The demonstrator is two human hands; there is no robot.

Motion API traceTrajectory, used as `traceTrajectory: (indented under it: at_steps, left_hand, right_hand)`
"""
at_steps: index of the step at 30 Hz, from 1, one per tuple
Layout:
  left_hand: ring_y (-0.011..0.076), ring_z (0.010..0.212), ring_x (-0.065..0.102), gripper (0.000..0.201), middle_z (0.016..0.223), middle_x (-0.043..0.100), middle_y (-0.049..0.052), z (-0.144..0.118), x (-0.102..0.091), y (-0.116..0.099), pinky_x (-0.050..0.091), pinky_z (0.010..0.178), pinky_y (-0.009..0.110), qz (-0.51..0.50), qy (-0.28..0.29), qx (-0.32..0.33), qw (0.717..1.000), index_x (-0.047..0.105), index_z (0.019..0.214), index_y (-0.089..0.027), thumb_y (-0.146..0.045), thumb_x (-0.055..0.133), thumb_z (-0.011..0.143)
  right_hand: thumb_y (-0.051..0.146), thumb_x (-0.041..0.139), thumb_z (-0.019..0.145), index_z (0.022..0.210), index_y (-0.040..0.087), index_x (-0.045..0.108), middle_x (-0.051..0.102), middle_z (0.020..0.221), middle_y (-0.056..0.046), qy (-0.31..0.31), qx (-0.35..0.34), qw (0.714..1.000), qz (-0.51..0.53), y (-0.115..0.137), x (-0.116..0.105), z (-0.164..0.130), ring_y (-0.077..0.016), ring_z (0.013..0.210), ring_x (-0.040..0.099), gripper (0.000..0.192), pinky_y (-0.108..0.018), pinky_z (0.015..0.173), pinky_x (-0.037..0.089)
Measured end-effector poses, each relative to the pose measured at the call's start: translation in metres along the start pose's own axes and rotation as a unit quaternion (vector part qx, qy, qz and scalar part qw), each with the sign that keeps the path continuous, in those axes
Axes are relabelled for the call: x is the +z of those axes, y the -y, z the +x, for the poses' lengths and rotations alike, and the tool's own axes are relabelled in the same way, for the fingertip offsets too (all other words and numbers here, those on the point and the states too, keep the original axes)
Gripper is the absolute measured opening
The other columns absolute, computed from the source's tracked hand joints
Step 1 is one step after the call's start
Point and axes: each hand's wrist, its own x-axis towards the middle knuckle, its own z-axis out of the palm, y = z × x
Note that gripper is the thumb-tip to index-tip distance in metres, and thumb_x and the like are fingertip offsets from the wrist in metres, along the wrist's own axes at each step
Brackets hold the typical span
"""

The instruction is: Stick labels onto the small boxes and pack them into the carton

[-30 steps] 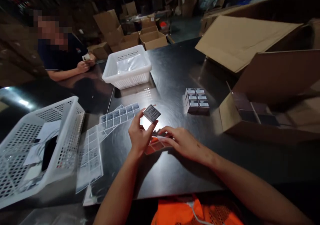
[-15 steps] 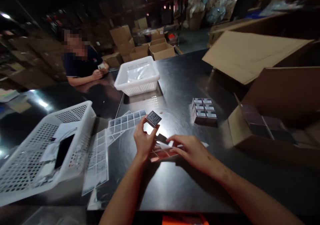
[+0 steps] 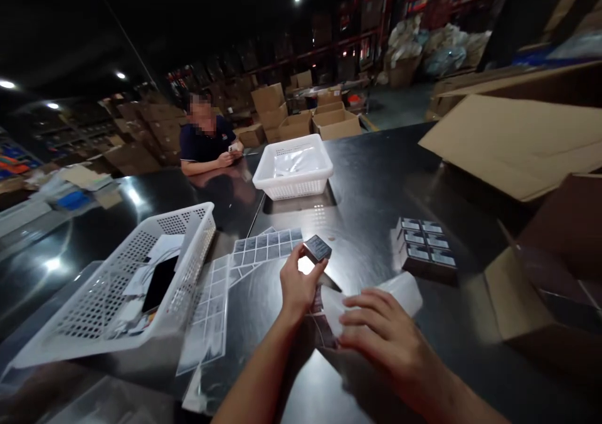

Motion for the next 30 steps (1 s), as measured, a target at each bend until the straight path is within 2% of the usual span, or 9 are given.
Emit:
traceTrajectory:
  at_steps: [3,6,11,16,19,21,24,26,30]
  left_hand:
    - [0.0257,0.102,0.068,0.045,0.112,0.071,0.01,0.0,-0.001,0.001,0.054,0.081,0.036,0.014,-0.015,0.006,1.0,0.07,0.113,-0.019,-0.033,0.08,0.071]
    - [0.0251,0.099,0.066,0.046,0.11,0.068,0.01,0.0,0.0,0.001,0.051,0.068,0.03,0.01,-0.005,0.009,1.0,0.071,0.11,-0.018,-0.03,0.081,0.067]
    - [0.0149,0.077,0.06,0.048,0.109,0.068,0.006,-0.009,0.004,-0.002,0.04,0.05,0.021,-0.06,0.095,0.024,0.993,0.071,0.112,-0.022,-0.025,0.079,0.065]
    - [0.0067,0.06,0.048,0.06,0.101,0.067,0.002,-0.028,0.008,-0.007,0.027,0.043,0.017,-0.087,0.175,0.061,0.979,0.072,0.112,-0.025,-0.015,0.08,0.053]
    - [0.0038,0.054,0.04,0.062,0.098,0.066,0.001,-0.035,0.008,-0.01,0.022,0.04,0.016,-0.104,0.198,0.094,0.97,0.072,0.11,-0.024,-0.013,0.079,0.049]
    - [0.003,0.052,0.038,0.061,0.098,0.067,0.002,-0.037,0.008,-0.012,0.021,0.039,0.016,-0.113,0.214,0.09,0.966,0.072,0.109,-0.022,-0.014,0.078,0.049]
    - [0.0004,0.045,0.033,0.06,0.089,0.066,-0.001,-0.037,0.006,-0.015,0.021,0.038,0.017,-0.134,0.249,0.031,0.959,0.07,0.11,-0.02,-0.018,0.078,0.05]
    - [-0.0002,0.041,0.029,0.062,0.077,0.062,-0.004,-0.035,0.004,-0.017,0.019,0.037,0.017,-0.156,0.278,-0.007,0.948,0.069,0.113,-0.019,-0.021,0.078,0.052]
    - [-0.0011,0.04,0.032,0.068,0.091,0.066,-0.001,-0.031,0.0,-0.018,0.02,0.037,0.017,-0.178,0.288,-0.032,0.941,0.066,0.12,-0.021,-0.024,0.079,0.053]
  right_hand:
    - [0.027,0.063,0.093,0.091,0.029,0.071,0.074,0.087,-0.004,-0.001,0.072,0.984,0.161,0.01,-0.022,0.008,-0.0235,0.1,0.07,0.008,-0.036,0.089,0.058]
    - [0.038,0.075,0.084,0.082,0.033,0.072,0.073,0.08,-0.003,-0.097,0.198,0.938,0.267,0.007,-0.042,0.009,-0.0225,0.093,0.072,0.006,-0.031,0.082,0.061]
    - [0.043,0.089,0.066,0.081,0.028,0.074,0.075,0.082,-0.003,-0.234,0.397,0.834,0.303,-0.022,-0.052,0.004,-0.0207,0.08,0.074,0.026,-0.026,0.07,0.061]
    - [0.05,0.091,0.058,0.091,0.027,0.077,0.076,0.079,-0.002,-0.266,0.488,0.762,0.332,-0.052,-0.042,-0.001,-0.0172,0.076,0.071,0.043,-0.027,0.076,0.058]
    - [0.05,0.087,0.066,0.076,0.026,0.075,0.075,0.096,-0.003,-0.298,0.444,0.791,0.298,-0.06,-0.035,-0.003,-0.0198,0.095,0.07,0.029,-0.032,0.088,0.056]
    - [0.047,0.082,0.074,0.089,0.03,0.075,0.07,0.115,-0.003,-0.282,0.389,0.835,0.268,-0.06,-0.032,-0.004,-0.022,0.11,0.066,0.023,-0.037,0.097,0.053]
    - [0.039,0.084,0.074,0.138,0.043,0.052,0.06,0.136,-0.005,-0.158,0.322,0.899,0.253,-0.056,-0.031,-0.005,-0.0257,0.124,0.061,0.071,-0.049,0.108,0.048]
    - [0.035,0.089,0.067,0.151,0.045,0.029,0.061,0.135,-0.006,-0.083,0.295,0.918,0.252,-0.052,-0.03,-0.006,-0.0273,0.124,0.061,0.104,-0.052,0.107,0.049]
    - [0.032,0.085,0.073,0.152,0.04,0.02,0.068,0.115,-0.005,-0.06,0.3,0.911,0.279,-0.048,-0.023,-0.007,-0.0241,0.099,0.072,0.102,-0.045,0.092,0.061]
